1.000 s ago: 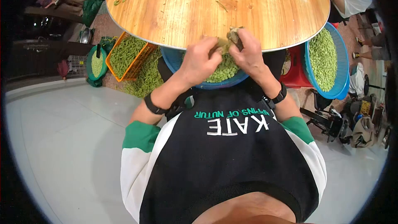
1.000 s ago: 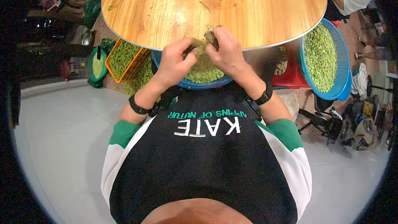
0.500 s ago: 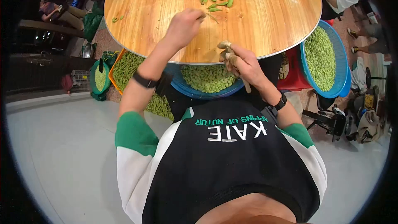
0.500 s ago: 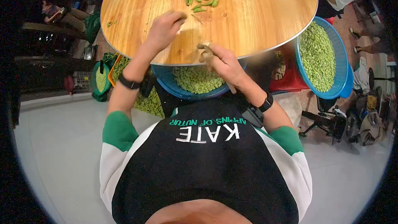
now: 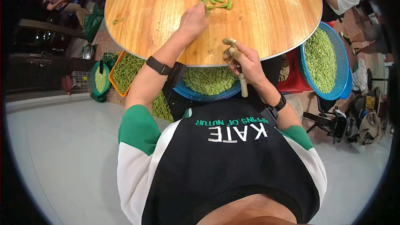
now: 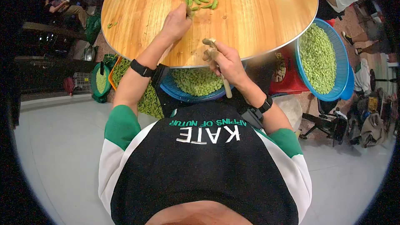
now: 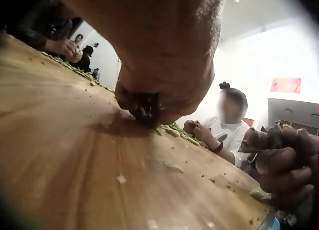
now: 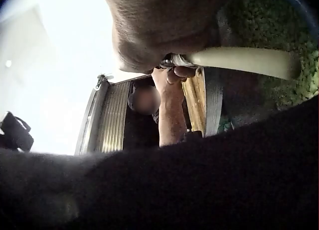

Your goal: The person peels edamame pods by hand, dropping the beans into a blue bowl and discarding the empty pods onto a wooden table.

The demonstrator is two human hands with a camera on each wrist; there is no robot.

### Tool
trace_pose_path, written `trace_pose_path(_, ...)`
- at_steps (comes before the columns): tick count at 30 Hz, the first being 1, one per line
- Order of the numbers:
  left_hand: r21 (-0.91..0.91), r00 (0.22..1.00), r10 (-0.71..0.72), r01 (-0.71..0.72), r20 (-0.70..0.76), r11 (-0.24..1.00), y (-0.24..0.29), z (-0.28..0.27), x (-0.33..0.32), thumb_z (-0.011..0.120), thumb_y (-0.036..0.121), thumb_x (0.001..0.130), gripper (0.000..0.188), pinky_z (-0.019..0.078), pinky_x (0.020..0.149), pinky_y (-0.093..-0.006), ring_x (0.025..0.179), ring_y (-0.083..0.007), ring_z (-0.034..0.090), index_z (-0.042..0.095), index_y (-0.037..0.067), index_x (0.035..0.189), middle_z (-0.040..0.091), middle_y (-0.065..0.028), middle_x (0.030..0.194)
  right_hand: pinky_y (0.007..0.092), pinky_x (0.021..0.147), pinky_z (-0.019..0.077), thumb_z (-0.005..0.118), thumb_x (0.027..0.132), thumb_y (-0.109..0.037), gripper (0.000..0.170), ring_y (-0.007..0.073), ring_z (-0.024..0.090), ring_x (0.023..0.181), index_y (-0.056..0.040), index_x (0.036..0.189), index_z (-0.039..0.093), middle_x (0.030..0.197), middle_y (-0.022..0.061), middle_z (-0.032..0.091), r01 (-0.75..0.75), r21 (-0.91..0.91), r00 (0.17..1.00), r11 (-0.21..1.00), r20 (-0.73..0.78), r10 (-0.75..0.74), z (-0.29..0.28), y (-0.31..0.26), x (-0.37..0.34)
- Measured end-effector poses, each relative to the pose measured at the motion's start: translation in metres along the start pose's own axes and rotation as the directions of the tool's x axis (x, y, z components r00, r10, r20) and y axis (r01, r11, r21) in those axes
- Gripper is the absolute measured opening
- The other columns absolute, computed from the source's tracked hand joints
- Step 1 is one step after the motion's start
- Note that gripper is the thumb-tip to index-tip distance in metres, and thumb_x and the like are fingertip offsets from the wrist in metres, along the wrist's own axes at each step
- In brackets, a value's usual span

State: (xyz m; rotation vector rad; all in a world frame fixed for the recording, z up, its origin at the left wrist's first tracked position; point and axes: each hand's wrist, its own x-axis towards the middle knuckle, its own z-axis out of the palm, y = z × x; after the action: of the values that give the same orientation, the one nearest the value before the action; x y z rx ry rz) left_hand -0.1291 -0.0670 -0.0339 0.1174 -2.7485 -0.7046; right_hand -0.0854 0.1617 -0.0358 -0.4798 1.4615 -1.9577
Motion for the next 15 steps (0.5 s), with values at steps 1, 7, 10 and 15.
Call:
trace_pose_path(1, 0.000, 0.997, -0.081, 0.081, 0.017, 0.997, -0.002, -0.003, -0.001, 0.052, 0.007, 0.077, 0.014, 0.0475, 0.075, -0.0488, 0.086, -0.0432, 0.060, 0.059, 0.000, 0.087, 0.062, -0.0245, 0.086, 0.0189, 0.043, 0.0379, 0.045, 0.096, -0.016, 0.034, 0.0058, 0.048, 0.051, 0.0010, 0.124, 0.051, 0.081, 0.0051, 0.060, 0.001, -0.001, 1.000, 1.000, 0.003, -0.001, 0.000, 0.001, 0.001)
trace_pose_path(7, -0.017, 0.987, -0.156, 0.156, -0.029, 0.988, -0.022, -0.027, -0.016, 0.058, 0.009, 0.075, 0.013, 0.0480, 0.069, -0.0425, 0.078, -0.0356, 0.062, 0.059, -0.002, 0.082, 0.064, -0.0211, 0.080, 0.0176, 0.044, 0.0379, 0.044, 0.096, -0.014, 0.035, 0.0051, 0.049, 0.055, 0.0034, 0.127, 0.048, 0.084, 0.0054, 0.059, -0.012, -0.010, 1.000, 1.000, 0.017, 0.012, 0.000, -0.003, 0.000)
trace_pose_path(10, -0.061, 0.980, -0.162, 0.156, -0.118, 0.986, -0.026, -0.040, -0.027, 0.061, 0.009, 0.074, 0.014, 0.0480, 0.063, -0.0369, 0.073, -0.0277, 0.063, 0.059, -0.003, 0.081, 0.064, -0.0172, 0.076, 0.0178, 0.043, 0.0376, 0.043, 0.097, -0.015, 0.036, 0.0054, 0.049, 0.055, 0.0033, 0.127, 0.048, 0.084, 0.0057, 0.059, -0.031, -0.033, 0.999, 0.999, 0.018, 0.031, 0.001, -0.003, 0.000)
trace_pose_path(15, -0.237, 0.995, -0.069, 0.051, -0.072, 0.970, 0.006, -0.046, -0.053, 0.062, 0.006, 0.077, 0.009, 0.0465, 0.059, -0.0300, 0.069, -0.0154, 0.062, 0.058, -0.001, 0.082, 0.064, -0.0086, 0.075, 0.0182, 0.042, 0.0358, 0.042, 0.097, -0.017, 0.037, 0.0067, 0.048, 0.056, 0.0016, 0.130, 0.046, 0.086, 0.0074, 0.058, -0.109, 0.138, 0.994, 0.984, 0.037, 0.105, 0.010, -0.005, 0.008)
